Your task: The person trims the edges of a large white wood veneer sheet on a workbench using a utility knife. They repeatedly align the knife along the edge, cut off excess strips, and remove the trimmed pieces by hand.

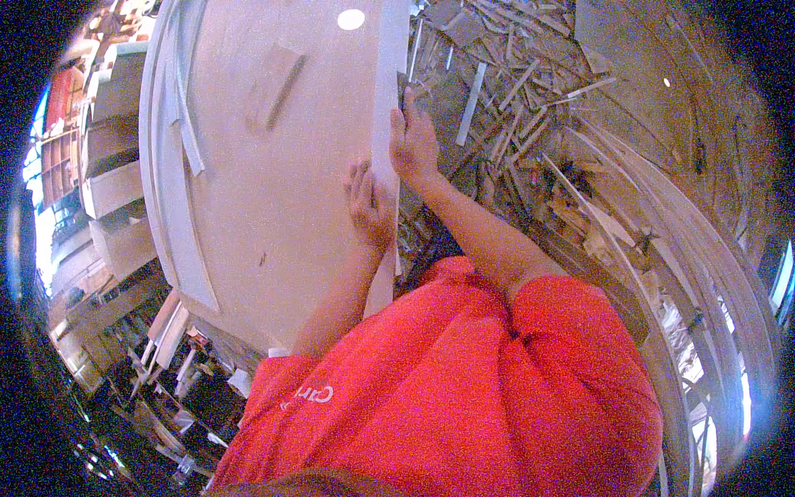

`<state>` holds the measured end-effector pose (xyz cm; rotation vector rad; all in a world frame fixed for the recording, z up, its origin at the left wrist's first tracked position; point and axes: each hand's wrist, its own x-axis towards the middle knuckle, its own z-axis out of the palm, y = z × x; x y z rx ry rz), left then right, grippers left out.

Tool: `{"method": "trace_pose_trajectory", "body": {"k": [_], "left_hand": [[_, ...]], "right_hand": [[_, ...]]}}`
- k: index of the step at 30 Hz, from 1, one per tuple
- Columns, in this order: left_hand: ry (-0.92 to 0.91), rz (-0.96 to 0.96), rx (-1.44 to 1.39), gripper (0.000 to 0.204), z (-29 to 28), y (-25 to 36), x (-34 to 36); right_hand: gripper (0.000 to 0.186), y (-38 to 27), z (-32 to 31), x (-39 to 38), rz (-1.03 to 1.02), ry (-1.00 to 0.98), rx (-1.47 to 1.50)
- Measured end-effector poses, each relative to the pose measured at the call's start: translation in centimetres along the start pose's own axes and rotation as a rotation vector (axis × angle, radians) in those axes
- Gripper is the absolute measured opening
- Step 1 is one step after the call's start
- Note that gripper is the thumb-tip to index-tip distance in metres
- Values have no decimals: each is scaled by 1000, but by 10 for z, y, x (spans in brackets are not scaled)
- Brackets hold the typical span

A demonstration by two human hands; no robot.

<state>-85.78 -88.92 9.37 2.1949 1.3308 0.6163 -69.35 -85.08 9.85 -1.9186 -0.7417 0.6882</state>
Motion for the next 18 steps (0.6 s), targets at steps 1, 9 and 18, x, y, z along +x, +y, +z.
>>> {"method": "trace_pose_trajectory", "body": {"k": [1, 9, 18], "left_hand": [[-4, -4, 7, 40, -1, 0, -1], [8, 6, 41, 41, 0, 2, 0], [-1, -18, 50, 41, -4, 10, -1]], "right_hand": [[59, -2, -1, 0, 18, -14, -8], [58, 0, 6, 12, 18, 39, 5], [59, -4, 7, 37, 68, 19, 97]]}}
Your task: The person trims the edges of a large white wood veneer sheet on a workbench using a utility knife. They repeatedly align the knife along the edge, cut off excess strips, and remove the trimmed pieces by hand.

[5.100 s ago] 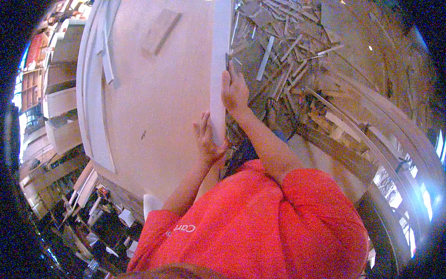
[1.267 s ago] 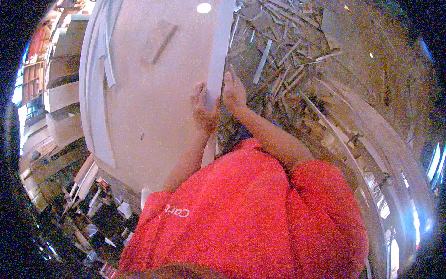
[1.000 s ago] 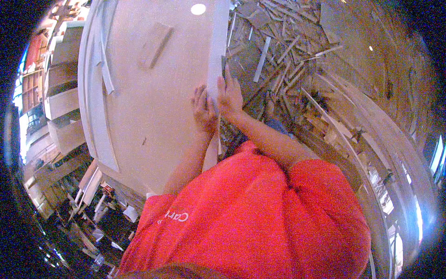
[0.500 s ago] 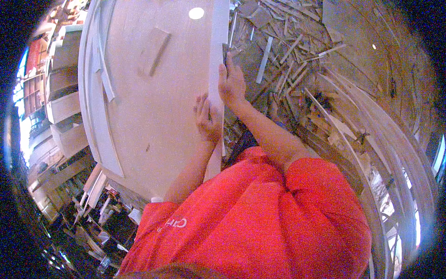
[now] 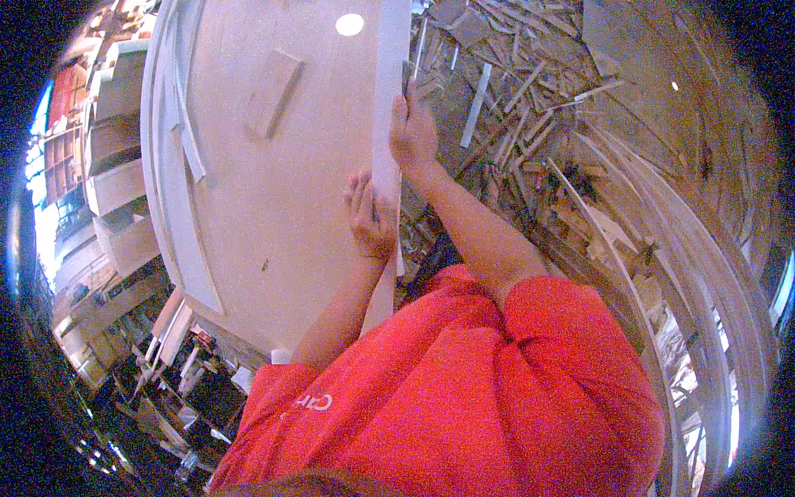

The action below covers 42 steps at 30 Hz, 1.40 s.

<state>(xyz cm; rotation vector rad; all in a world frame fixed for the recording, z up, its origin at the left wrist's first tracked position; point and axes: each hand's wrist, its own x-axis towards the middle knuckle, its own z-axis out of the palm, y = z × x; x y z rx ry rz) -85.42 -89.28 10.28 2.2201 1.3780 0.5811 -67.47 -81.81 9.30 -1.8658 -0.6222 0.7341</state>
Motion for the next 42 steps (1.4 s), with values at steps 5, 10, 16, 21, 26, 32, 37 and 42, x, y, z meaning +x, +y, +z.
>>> {"method": "trace_pose_trajectory", "body": {"k": [5, 10, 16, 21, 26, 32, 37, 42], "left_hand": [[-5, 7, 5, 42, 1, -3, -3], [-19, 21, 23, 42, 1, -1, 0], [-13, 19, 43, 41, 1, 0, 0], [11, 64, 57, 40, 2, -2, 2], [2, 21, 68, 41, 1, 0, -2], [21, 31, 40, 41, 3, -1, -3], [12, 3, 39, 41, 0, 9, 1], [23, 29, 37, 42, -1, 10, 3]], "right_hand": [[56, 17, 10, 34, -181, 149, 13], [55, 12, 7, 57, -167, 149, -13], [55, 13, -1, 15, -74, 48, -46], [56, 10, 3, 46, -127, 94, -31], [54, -3, 3, 73, -89, 84, 23], [57, -11, 0, 108, -110, 64, 93], [58, -13, -1, 151, -42, 3, 12], [56, -14, 4, 189, -160, 131, -15]]}}
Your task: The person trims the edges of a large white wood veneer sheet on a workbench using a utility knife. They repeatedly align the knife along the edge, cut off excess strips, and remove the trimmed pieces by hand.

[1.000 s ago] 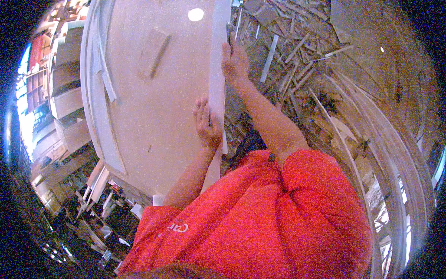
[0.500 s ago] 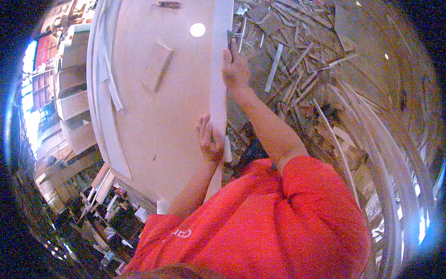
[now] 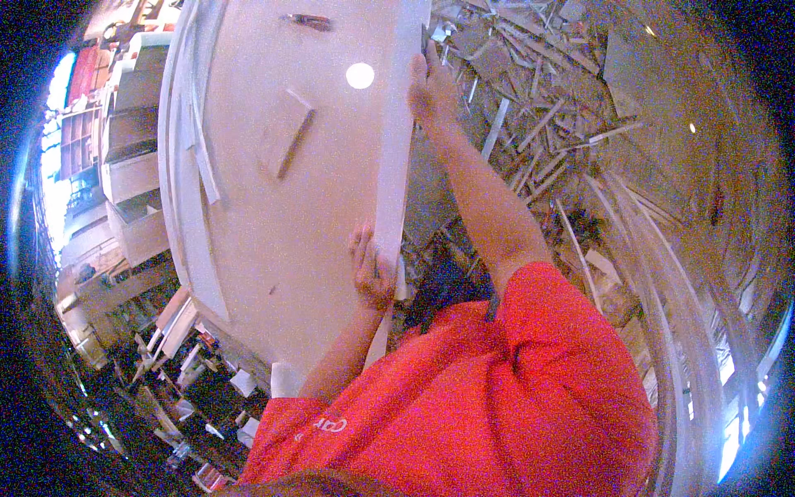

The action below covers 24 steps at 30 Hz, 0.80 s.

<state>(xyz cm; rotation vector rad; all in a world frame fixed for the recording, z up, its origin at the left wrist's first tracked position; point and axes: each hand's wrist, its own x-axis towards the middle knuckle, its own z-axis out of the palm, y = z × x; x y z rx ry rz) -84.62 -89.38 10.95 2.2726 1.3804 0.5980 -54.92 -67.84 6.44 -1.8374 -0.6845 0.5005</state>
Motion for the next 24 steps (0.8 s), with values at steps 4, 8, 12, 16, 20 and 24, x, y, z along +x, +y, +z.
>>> {"method": "trace_pose_trajectory", "body": {"k": [4, 8, 12, 16, 20, 24], "left_hand": [[-22, -38, 30, 42, -4, 6, -2], [-16, -16, 16, 43, -3, 4, 0], [-15, -3, 14, 43, -5, 5, 3], [-23, -16, 41, 42, -6, 4, 0], [-30, -27, 48, 42, -8, 1, -5], [-54, -47, 48, 43, -8, 1, -8]], "right_hand": [[57, -9, -2, 29, 68, -95, -7], [60, -12, 2, 65, 54, -58, 6], [56, -8, 8, 100, 87, -92, 29], [52, -6, 13, 137, 13, -56, 57], [54, 10, 25, 178, -145, -66, 118], [54, 14, 24, 216, -139, 39, 46]]}}
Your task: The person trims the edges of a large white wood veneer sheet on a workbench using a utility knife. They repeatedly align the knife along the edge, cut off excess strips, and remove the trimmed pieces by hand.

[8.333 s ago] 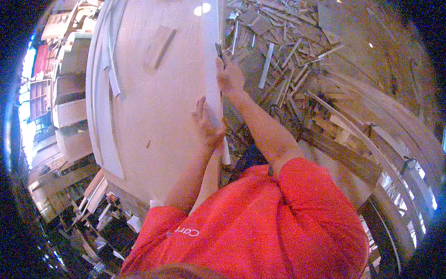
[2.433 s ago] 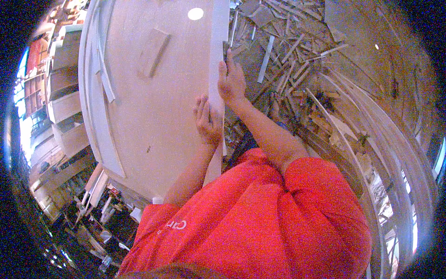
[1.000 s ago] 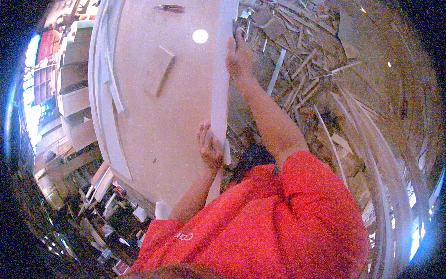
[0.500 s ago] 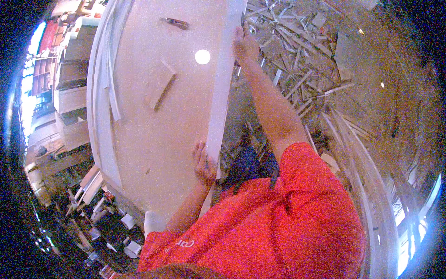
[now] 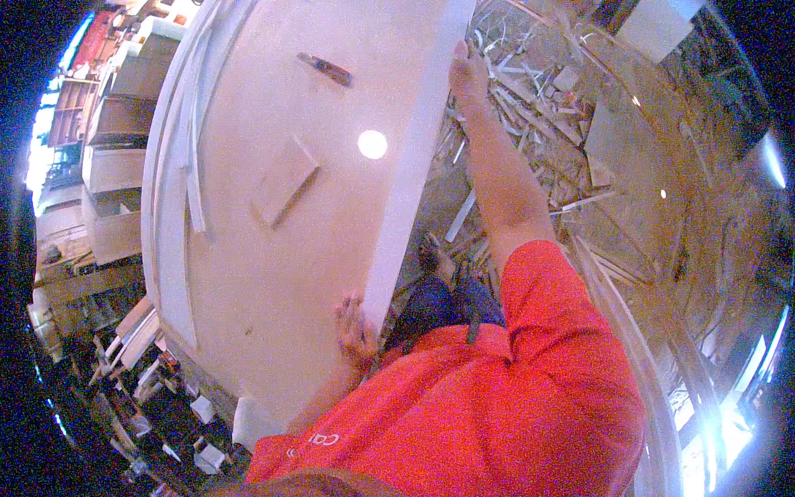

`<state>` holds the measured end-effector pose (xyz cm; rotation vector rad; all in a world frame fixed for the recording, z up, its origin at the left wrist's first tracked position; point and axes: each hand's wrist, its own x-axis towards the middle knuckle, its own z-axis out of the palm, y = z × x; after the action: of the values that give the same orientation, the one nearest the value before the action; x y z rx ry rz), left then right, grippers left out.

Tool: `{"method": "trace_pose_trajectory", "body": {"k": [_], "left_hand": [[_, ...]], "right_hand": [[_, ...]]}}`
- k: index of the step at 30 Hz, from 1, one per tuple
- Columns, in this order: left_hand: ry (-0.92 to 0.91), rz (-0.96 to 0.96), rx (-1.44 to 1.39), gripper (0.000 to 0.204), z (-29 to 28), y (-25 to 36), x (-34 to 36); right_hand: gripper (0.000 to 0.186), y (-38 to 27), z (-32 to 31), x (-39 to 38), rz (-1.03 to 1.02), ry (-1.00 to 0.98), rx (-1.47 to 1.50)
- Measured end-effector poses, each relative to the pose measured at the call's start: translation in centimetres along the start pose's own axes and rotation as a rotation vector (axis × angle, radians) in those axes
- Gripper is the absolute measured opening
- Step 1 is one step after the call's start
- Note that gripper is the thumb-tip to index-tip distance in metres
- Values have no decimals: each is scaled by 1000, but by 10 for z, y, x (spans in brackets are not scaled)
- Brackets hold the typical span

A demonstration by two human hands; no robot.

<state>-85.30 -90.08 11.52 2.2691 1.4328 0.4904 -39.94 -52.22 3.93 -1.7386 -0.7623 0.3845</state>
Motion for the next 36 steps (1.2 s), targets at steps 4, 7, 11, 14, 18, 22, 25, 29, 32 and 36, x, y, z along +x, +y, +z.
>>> {"method": "trace_pose_trajectory", "body": {"k": [4, 7, 11, 14, 18, 22, 25, 29, 32, 36], "left_hand": [[-40, -53, -69, 46, -9, 9, 4], [-111, -130, -75, 53, -26, 22, 15], [-92, -254, -53, 63, -42, 46, 73], [-23, -230, -60, 60, -18, 51, 158], [63, -81, -132, 49, 43, 71, 314], [108, -107, -1, 47, 96, 86, 418], [70, -132, 72, 44, 106, 102, 446], [36, -105, 72, 40, 112, 98, 449], [47, -97, 50, 38, 110, 99, 445], [39, -84, 77, 39, 111, 98, 449]], "right_hand": [[51, 0, 0, -1, 53, -27, -42], [53, 10, 2, 6, 60, -35, -17], [57, 2, -5, 3, 68, -85, 21], [61, -5, -7, -10, 115, -146, 16], [58, -22, -19, -13, 138, -124, 56], [56, -19, -6, -31, 41, -76, 21], [59, -53, -27, -29, 317, -283, -43], [56, -35, -23, -30, 185, -208, -50], [57, -22, -17, -27, 104, -136, -28], [58, -23, -17, -21, 134, -168, -19]]}}
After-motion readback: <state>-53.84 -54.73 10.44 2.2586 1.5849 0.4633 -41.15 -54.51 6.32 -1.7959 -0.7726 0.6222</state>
